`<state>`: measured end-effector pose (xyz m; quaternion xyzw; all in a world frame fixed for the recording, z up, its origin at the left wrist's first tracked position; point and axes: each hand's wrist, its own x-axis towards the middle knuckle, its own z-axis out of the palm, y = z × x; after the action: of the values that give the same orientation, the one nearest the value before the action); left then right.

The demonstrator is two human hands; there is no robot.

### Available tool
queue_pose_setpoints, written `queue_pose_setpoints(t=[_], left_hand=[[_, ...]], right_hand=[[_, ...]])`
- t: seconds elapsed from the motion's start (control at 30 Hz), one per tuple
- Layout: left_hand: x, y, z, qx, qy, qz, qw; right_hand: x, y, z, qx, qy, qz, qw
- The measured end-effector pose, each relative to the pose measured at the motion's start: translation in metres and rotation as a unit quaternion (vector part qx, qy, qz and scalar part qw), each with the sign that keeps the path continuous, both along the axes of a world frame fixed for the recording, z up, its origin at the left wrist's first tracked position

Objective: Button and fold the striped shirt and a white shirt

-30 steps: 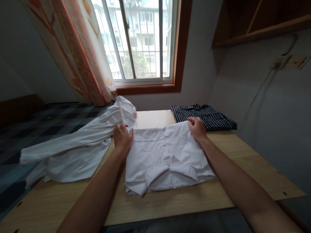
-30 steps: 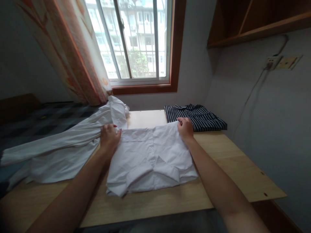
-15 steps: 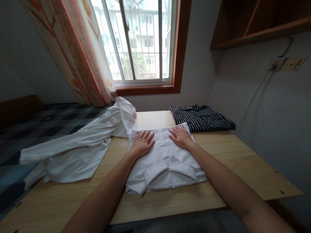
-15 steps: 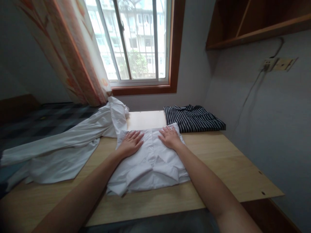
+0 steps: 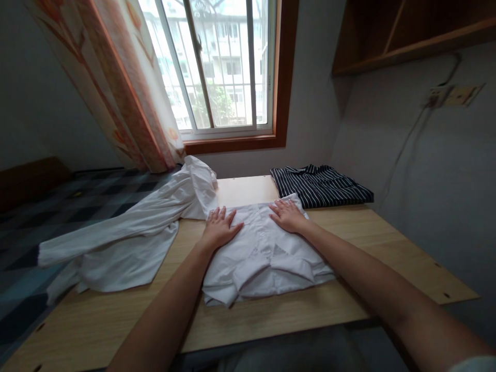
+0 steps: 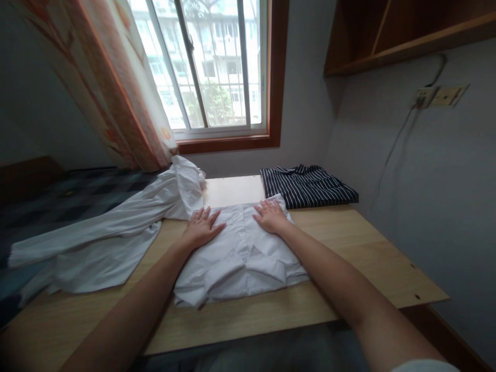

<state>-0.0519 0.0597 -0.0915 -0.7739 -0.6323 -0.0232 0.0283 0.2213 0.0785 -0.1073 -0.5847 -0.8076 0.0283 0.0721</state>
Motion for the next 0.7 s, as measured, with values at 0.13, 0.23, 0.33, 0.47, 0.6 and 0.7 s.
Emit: queue_pose_setpoints(t=[0.13,0.23,0.33,0.47,0.6,0.7], left_hand=[[0.002,0.000,-0.001,-0.009,0.008,0.004,1.000],[0.003,-0.001,0.001,-0.013,0.001,0.011,1.000],[0.002,-0.002,0.003,-0.011,-0.004,0.012,1.000],[0.002,-0.003,0.005,-0.013,-0.005,0.012,1.000],[0.002,-0.002,0.004,-0.014,-0.006,0.017,1.000],[0.002,-0.002,0.003,-0.013,-0.006,0.016,1.000]], right_hand=[[-0.028,0.001,0.020,0.022,0.036,-0.030,0.999],[-0.060,0.002,0.026,0.033,0.069,0.031,0.997],[-0.081,0.005,0.020,-0.001,0.063,0.106,0.992],[-0.085,0.009,0.007,-0.032,0.066,0.105,0.992],[-0.080,0.011,0.005,-0.026,0.073,0.096,0.992],[-0.076,0.011,0.005,-0.024,0.071,0.061,0.995]])
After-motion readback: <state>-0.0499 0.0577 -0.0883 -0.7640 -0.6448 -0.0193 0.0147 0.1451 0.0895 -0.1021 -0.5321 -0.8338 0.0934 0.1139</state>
